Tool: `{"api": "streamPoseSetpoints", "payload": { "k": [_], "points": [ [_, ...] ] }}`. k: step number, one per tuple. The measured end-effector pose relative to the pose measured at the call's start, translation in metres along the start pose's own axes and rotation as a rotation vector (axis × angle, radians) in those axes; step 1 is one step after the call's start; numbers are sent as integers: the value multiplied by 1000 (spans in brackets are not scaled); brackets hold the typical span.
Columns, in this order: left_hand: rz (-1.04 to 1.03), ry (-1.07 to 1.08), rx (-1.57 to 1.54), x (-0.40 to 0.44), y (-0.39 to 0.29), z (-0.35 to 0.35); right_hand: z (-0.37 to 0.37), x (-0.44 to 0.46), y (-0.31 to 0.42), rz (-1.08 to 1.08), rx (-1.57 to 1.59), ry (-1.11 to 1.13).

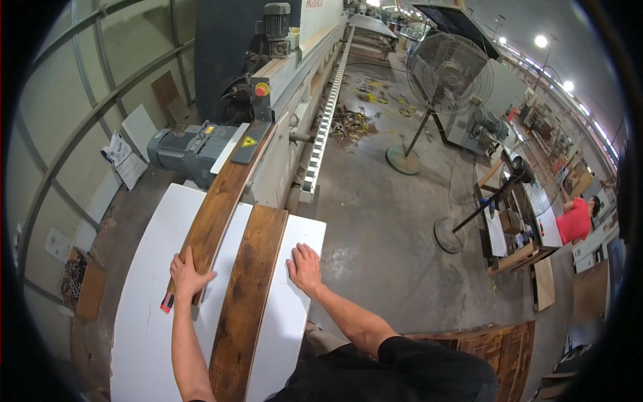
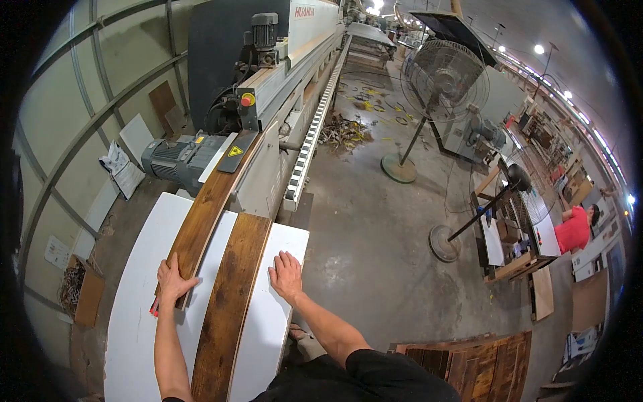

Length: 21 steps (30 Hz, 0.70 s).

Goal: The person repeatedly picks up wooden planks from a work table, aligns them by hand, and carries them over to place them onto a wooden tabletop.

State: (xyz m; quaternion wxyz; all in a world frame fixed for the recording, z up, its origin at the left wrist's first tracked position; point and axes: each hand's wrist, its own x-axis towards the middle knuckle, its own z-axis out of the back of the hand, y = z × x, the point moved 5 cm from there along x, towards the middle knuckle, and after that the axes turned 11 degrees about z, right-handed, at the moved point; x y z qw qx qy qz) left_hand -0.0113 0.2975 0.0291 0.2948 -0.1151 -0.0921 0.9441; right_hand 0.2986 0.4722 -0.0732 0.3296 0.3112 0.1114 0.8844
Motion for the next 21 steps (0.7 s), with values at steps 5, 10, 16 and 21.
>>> {"api": "streamPoseSetpoints", "payload": {
  "k": [5,10,16,21],
  "points": [
    [-27,-17,-30,-34,41,6,1,-1,0,4,-25,-16],
    [-8,21,-31,-71,73,13,1,-2,0,13,-16,-13],
    [7,26,-7,-117,109,9,0,-3,1,26,-23,-49],
    [7,36,-34,-187,126,-3,-7,-5,-5,42,-31,-73]
  ]
}}
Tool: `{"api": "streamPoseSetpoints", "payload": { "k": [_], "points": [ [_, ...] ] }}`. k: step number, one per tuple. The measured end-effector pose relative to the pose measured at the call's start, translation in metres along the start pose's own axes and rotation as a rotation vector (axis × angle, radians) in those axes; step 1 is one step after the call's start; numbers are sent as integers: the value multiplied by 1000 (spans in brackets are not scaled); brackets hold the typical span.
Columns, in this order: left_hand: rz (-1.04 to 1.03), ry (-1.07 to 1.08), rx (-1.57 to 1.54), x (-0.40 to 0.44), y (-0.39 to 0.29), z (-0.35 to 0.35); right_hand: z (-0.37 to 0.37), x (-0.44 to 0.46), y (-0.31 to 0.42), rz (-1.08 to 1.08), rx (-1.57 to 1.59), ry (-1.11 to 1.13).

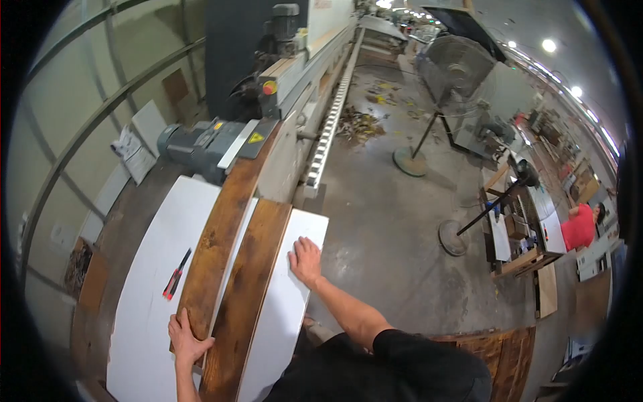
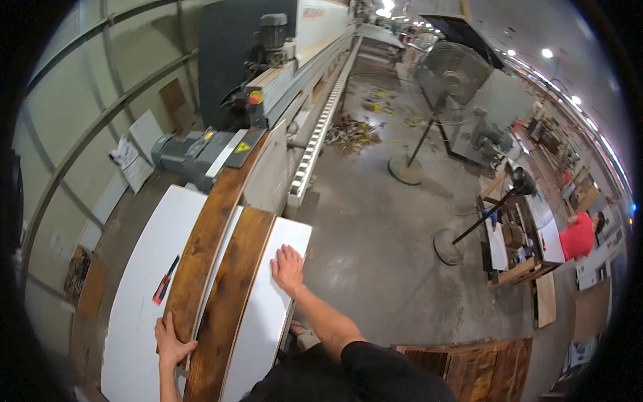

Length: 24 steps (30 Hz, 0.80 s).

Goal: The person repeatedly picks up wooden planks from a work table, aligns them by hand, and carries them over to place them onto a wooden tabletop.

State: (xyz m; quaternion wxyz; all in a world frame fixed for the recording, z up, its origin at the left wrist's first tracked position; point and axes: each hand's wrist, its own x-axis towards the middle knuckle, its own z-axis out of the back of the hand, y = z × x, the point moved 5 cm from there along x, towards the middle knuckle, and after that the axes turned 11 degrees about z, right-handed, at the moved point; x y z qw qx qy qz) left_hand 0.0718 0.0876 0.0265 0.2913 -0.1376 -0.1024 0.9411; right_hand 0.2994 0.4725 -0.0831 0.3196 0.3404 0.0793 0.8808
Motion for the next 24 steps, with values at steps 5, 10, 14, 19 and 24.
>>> {"api": "streamPoseSetpoints", "payload": {
  "k": [5,10,14,19,24],
  "points": [
    [64,46,-1,-106,46,3,-9,-2,-2,-20,-28,58],
    [137,78,3,-204,102,-7,0,-1,6,-13,46,42],
    [201,51,84,-267,151,-16,-1,0,-1,-99,187,7],
    [248,56,31,-299,197,-27,-15,19,-21,-224,364,-54],
    [319,61,24,-303,200,-34,-43,59,-50,-261,516,-8]
  ]
}}
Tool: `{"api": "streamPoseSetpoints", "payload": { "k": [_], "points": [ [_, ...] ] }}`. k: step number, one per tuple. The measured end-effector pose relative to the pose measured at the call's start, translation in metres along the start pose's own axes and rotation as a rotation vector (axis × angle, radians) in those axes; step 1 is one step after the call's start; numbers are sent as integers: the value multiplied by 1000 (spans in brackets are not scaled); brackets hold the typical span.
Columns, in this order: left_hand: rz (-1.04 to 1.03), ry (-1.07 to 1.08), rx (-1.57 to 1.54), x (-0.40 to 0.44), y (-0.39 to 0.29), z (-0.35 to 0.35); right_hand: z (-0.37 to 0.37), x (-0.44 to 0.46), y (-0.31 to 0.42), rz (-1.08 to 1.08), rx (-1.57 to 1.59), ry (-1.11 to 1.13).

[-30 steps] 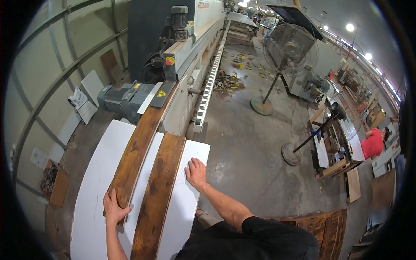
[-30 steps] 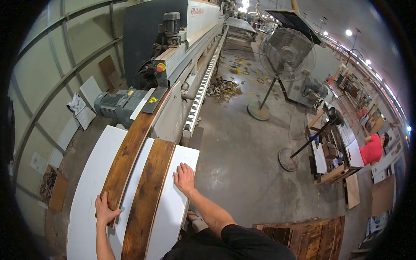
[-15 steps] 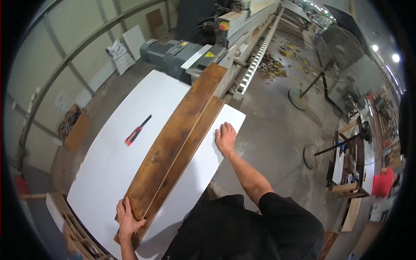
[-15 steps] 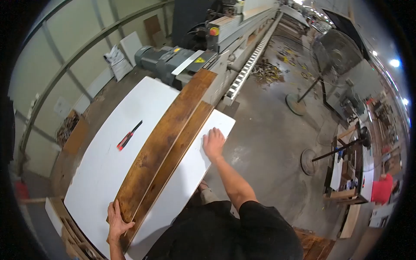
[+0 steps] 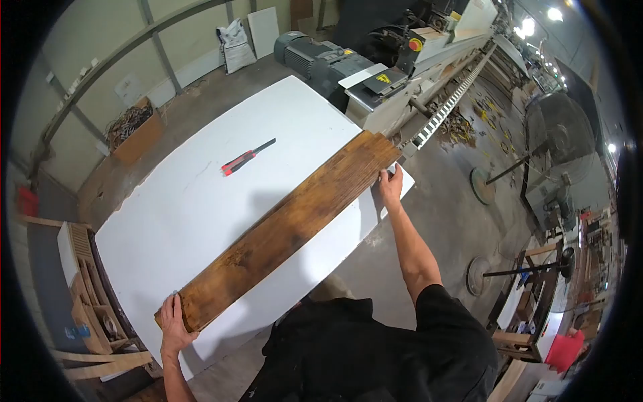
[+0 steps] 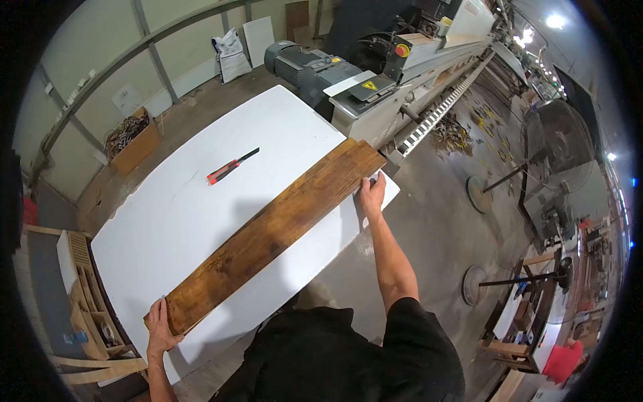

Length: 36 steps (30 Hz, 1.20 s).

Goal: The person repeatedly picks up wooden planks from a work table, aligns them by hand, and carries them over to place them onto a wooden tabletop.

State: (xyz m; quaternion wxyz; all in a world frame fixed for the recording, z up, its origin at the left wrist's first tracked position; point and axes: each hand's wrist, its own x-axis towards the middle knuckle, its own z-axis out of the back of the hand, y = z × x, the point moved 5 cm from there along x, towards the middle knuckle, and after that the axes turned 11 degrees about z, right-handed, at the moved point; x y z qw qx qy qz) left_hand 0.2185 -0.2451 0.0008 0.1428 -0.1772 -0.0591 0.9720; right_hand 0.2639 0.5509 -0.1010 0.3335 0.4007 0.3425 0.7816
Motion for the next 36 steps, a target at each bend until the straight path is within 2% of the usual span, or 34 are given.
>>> {"api": "streamPoseSetpoints", "payload": {
  "k": [1,3,6,7,9,10,13,16,19,23,26,29,33,36],
  "points": [
    [16,-2,-9,2,2,-2,-3,11,-1,-13,44,-29],
    [55,2,-30,3,9,-7,-5,30,6,45,-36,11],
    [152,15,-85,-2,8,-2,-10,48,14,22,-128,40],
    [189,21,-109,-3,7,0,-11,55,18,79,-272,30],
    [403,-132,-223,-7,38,-11,-11,68,22,201,-566,14],
    [512,-208,-275,-11,63,-23,-15,79,20,299,-606,-9],
    [994,-410,-538,-24,172,-80,-33,126,9,318,-613,325],
    [929,-114,-1113,-28,139,-64,-51,157,17,107,-556,531],
    [853,-264,-1096,-13,129,-64,-63,168,9,26,-571,619],
    [965,-260,-1213,-9,108,-47,-68,165,19,44,-599,715],
    [786,-300,-1311,-3,107,-45,-74,164,16,26,-518,717],
    [941,-211,-1236,-2,132,-58,-83,165,15,41,-565,668],
    [1128,-324,-1289,8,139,-77,-88,155,-5,-51,-459,534],
    [1163,-460,-1308,5,173,-90,-81,147,-13,-181,-195,449]
  ]
}}
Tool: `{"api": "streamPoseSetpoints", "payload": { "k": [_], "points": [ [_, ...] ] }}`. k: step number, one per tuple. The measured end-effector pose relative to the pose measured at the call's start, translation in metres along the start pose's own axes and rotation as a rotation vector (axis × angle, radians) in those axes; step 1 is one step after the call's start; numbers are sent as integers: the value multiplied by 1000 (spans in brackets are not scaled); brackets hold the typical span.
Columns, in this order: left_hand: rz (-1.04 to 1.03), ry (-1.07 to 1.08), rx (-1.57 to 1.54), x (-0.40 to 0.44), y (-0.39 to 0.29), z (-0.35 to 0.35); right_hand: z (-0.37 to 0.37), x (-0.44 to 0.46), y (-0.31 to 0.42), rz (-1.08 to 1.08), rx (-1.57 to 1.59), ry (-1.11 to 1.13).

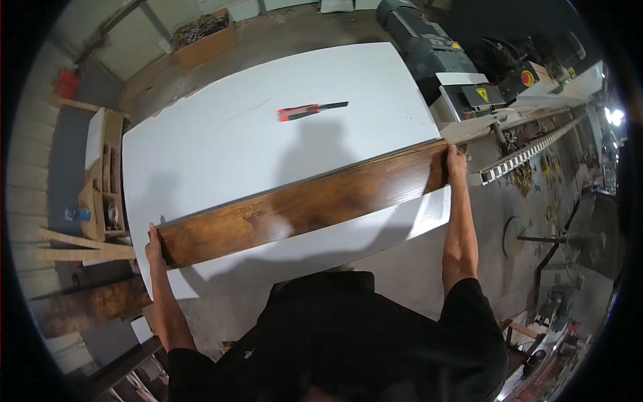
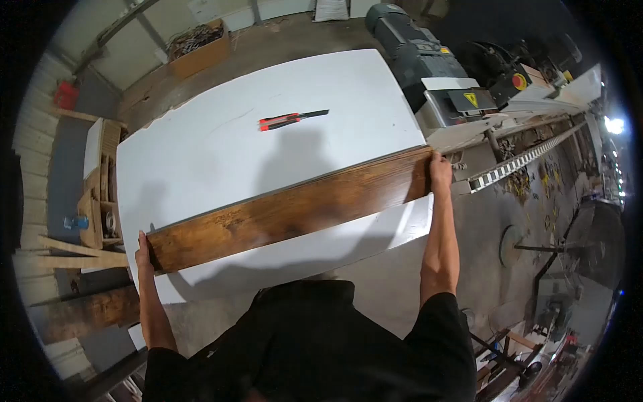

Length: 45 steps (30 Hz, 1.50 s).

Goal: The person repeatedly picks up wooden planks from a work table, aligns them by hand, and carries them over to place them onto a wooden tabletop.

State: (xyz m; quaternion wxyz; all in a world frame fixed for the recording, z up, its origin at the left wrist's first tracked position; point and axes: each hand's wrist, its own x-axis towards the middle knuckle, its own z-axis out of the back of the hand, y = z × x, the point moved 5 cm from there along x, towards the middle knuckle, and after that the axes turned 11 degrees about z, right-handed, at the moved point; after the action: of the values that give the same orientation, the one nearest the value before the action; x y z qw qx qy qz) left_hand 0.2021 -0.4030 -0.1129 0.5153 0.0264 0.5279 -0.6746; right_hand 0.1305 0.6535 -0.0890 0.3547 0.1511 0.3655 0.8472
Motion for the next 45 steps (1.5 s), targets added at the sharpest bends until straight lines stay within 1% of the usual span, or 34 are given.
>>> {"api": "streamPoseSetpoints", "payload": {
  "k": [1,2,3,4,5,7,8,11,13,14,15,16,17,18,19,20,21,22,23,24,25,26,28,30,31,32,35,36,39,40,41,43,44,45],
  "points": [
    [-30,-24,-68,2,0,5,0,8,-17,-36,133,3],
    [-56,-40,-133,4,2,9,-2,3,-20,-44,393,-36],
    [-93,132,-320,3,0,12,1,-4,-24,-53,648,-79],
    [-150,90,-467,-9,-10,16,4,-9,-25,-62,905,-126],
    [-209,49,-612,-21,-20,20,7,-17,-24,-60,1009,-174],
    [-197,95,-663,-17,-15,34,11,-34,-18,-47,1215,-280],
    [-244,144,-702,-10,-7,39,9,-43,-18,-59,1284,-310],
    [-269,114,-713,5,20,51,6,-55,-29,-82,1344,-255],
    [-214,96,-701,3,25,56,14,-54,-36,-25,1264,-225],
    [-245,253,-655,9,29,57,22,-57,-38,22,1195,-213],
    [-215,193,-605,16,32,64,33,-61,-29,33,1089,-188],
    [-362,102,-584,-5,26,58,39,-55,-38,41,1074,-157],
    [-296,96,-504,3,31,62,47,-66,-27,72,970,-86],
    [-273,128,-566,-4,32,61,48,-68,-24,52,961,-68],
    [-370,98,-579,-46,17,46,47,-67,-32,33,947,-84],
    [-449,72,-563,-30,26,49,45,-83,-15,-64,986,-71],
    [-315,142,-746,-55,24,42,42,-93,-10,-92,998,-103],
    [-313,173,-816,-71,24,44,39,-93,-25,-95,1062,-50],
    [-310,221,-884,-78,29,44,40,-104,-21,-23,1019,-68],
    [-327,224,-944,-76,37,47,42,-125,-6,-67,1141,-95],
    [-335,234,-1003,-73,47,46,44,-117,-32,-52,1107,-87],
    [-323,257,-1058,-79,49,44,43,-121,-39,8,1117,-32],
    [-339,264,-1076,-77,57,45,45,-130,-36,41,1045,-17],
    [-341,332,-1111,-76,59,48,42,-133,-34,-28,1084,-35],
    [-326,314,-1128,-76,60,50,43,-132,-38,-62,1106,-51],
    [-309,301,-1142,-76,60,51,44,-121,-57,-35,1119,-2],
    [-259,254,-1175,-77,54,49,45,-123,-45,-88,1119,-79],
    [-247,233,-1186,-76,49,51,46,-110,-57,-112,1160,-10],
    [-294,91,-1008,-72,33,58,53,-85,-46,-170,930,-56],
    [-247,38,-975,-74,25,55,57,-70,-50,-174,879,-101],
    [-257,14,-943,-70,21,52,56,-53,-54,-178,822,-100],
    [-281,-16,-882,-58,12,46,45,-44,-42,-257,884,-201],
    [-361,-21,-827,-42,10,45,36,-21,-52,-209,881,-63],
    [-337,20,-842,-39,5,42,33,2,-80,-162,872,58]
  ]
}}
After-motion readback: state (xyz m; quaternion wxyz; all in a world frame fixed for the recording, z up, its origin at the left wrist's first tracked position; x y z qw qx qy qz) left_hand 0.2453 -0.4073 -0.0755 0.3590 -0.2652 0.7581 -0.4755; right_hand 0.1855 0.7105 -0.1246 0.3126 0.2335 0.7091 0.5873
